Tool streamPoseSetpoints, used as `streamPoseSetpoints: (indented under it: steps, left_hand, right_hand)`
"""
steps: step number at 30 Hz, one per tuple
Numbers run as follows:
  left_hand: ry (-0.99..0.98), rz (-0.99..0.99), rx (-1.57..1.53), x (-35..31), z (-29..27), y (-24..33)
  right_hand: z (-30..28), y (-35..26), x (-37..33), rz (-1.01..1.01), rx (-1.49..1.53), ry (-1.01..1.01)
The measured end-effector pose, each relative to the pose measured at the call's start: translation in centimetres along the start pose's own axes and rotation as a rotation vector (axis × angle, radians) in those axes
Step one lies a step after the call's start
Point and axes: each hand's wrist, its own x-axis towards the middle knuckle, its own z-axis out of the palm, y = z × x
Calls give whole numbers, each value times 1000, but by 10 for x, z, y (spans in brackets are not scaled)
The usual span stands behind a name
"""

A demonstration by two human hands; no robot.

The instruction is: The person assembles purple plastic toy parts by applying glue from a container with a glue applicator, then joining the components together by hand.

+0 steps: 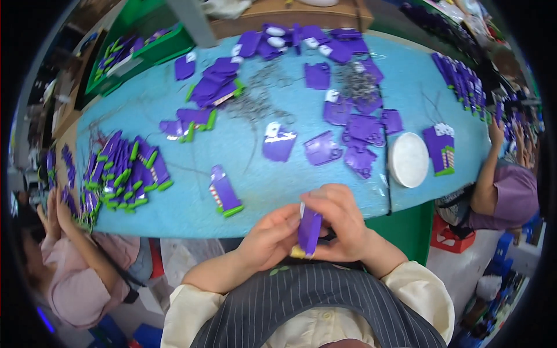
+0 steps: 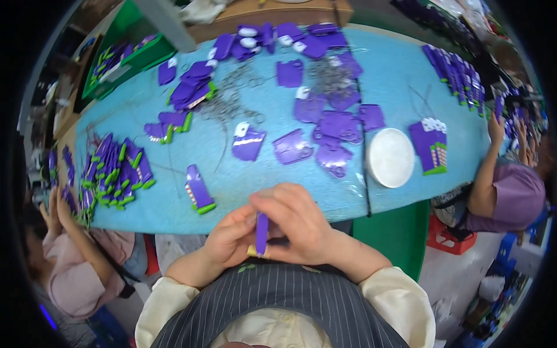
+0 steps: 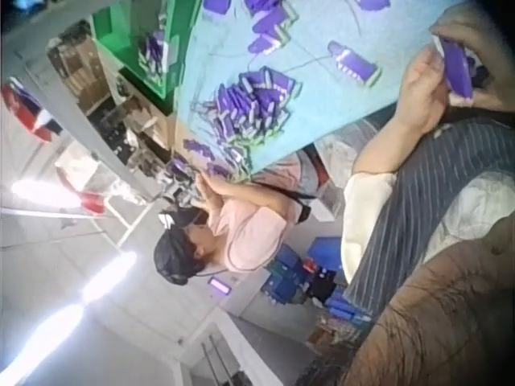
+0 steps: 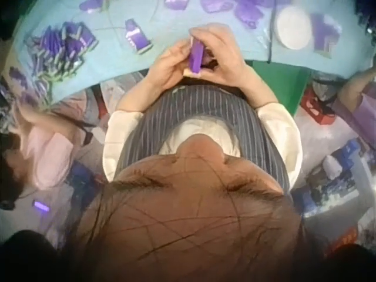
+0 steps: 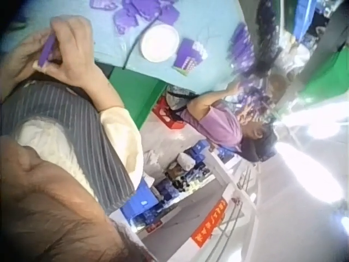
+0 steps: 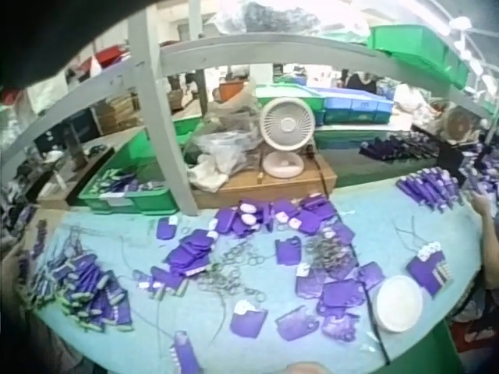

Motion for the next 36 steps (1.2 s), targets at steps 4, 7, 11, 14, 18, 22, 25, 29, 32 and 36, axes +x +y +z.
streamPoseSetpoints:
  steps: [4, 7, 11, 14, 18, 22, 25, 29, 32, 36]
  left_hand:
    - [150, 505, 817, -25, -1, 1]
    - [18, 494, 1310, -29, -11, 22]
    - [103, 606, 1515, -32, -13, 16]
    - [200, 608, 1512, -36, -27, 23]
    - [653, 912, 810, -58, -54, 83]
    - [771, 799, 884, -66, -112, 143]
    - [652, 570, 615, -69, -104, 125]
    - [632, 559, 578, -59, -74, 81]
    - [573, 694, 582, -63, -53, 55]
    - [259, 668, 251, -29, -7, 17]
  right_hand:
    - [11, 9, 9, 61, -127, -79]
    - [32, 4, 7, 135, -141, -77]
    - [47, -5, 2, 132, -224, -58]
    - [46, -8, 6, 141, -321, 12]
    - [26, -1, 30, 269, -595, 49]
    - [69, -17, 53, 33, -403, -241]
    - [105, -8, 48, -71, -370, -387]
    - [80, 15, 21, -142, -213, -299]
    - [25, 6, -4, 254, 398, 74]
    - [22, -14, -24, 358, 1072, 92]
